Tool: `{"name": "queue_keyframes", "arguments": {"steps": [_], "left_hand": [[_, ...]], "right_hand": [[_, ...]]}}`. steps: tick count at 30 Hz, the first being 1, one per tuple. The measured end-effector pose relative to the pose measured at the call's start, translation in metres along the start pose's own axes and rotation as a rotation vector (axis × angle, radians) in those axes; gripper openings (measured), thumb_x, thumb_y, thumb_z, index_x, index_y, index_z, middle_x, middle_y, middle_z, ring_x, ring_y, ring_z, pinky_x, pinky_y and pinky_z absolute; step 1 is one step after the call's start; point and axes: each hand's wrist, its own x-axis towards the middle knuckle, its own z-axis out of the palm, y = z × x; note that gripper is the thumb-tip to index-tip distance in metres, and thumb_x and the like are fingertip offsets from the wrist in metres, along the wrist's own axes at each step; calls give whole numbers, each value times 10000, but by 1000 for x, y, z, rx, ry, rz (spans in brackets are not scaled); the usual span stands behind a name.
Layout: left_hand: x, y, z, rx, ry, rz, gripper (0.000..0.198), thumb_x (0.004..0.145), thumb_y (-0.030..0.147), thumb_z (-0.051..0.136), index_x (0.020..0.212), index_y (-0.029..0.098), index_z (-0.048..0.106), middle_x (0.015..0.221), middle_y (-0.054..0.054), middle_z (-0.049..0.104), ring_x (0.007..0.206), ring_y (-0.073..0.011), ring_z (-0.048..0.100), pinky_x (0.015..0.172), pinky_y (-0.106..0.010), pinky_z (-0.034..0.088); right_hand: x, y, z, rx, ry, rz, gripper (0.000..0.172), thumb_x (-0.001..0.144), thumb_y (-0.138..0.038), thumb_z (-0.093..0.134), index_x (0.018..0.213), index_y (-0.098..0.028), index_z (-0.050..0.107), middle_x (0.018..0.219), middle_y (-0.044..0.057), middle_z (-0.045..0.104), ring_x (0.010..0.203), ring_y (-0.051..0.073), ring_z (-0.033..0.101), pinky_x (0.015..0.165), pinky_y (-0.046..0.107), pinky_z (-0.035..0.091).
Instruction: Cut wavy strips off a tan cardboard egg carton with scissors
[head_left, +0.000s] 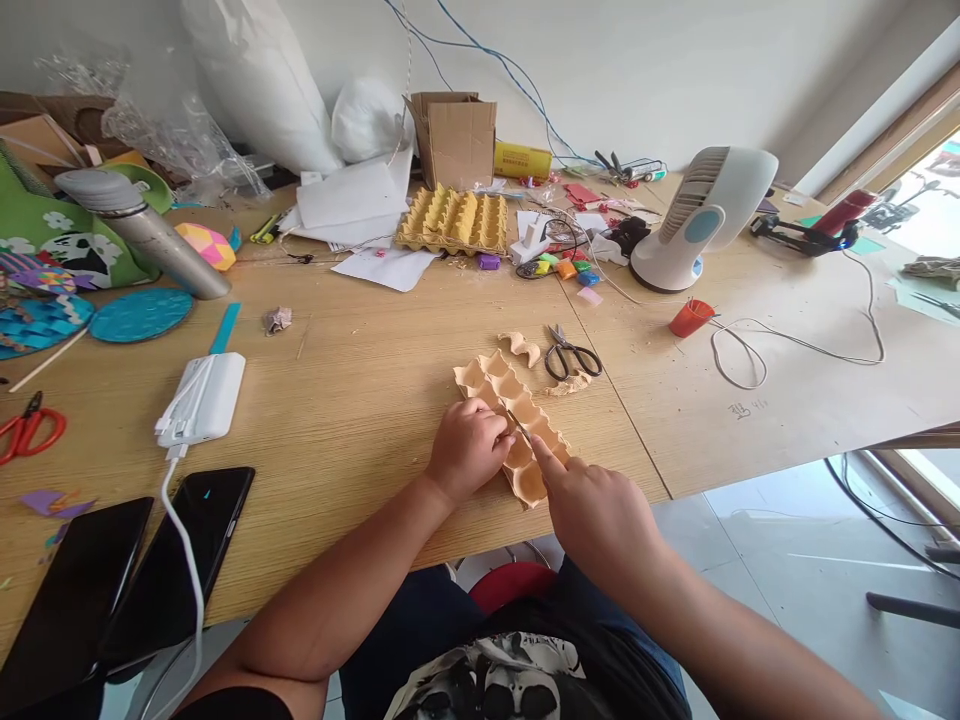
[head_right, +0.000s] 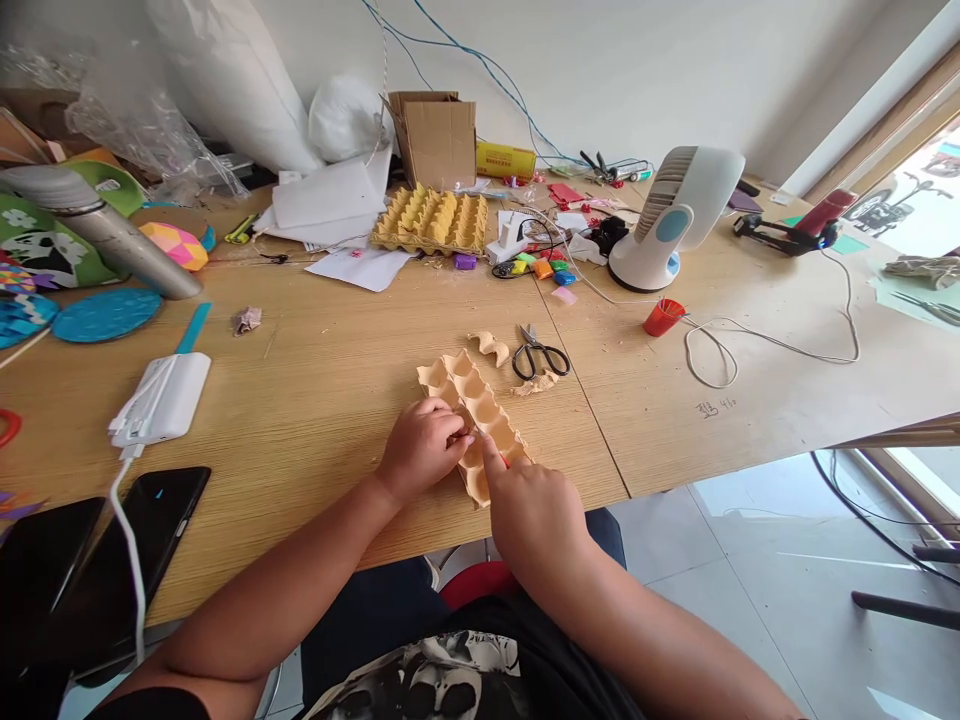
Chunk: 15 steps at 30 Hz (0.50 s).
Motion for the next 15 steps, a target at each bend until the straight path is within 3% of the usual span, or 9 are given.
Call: {"name": "queue_keyframes", "arguments": {"steps": [5,11,15], "left_hand": [[-1,-1,2,-18,1,10,207,842,234,686,654,215,602,712,-20,665,879,-217,599,784,-379,429],[-1,-3,2,-2,5,19,226,832,254,703,639,211,593,705,-25,653,881,-220,600,774,-381,429],[-1,-3,2,-11,-1,7,218,818,253,716,643,212,593,706,-19,648,882,-215,603,774,-377,434]], "right_hand": [[-13,2,0,-12,-51,-7,705,911,-65,507,1588,-208,373,877,82,718,696,195,719,559,288,468],[-2,-3,3,6,-13,-7,688,925,-73,491,1588,-210,372,891,97,724,719,190,722,568,272,472],[-9,-2,3,-5,-28,-14,723,905,-54,511,1593,-216,361,879,87,720,692,188,711,561,278,469]]}}
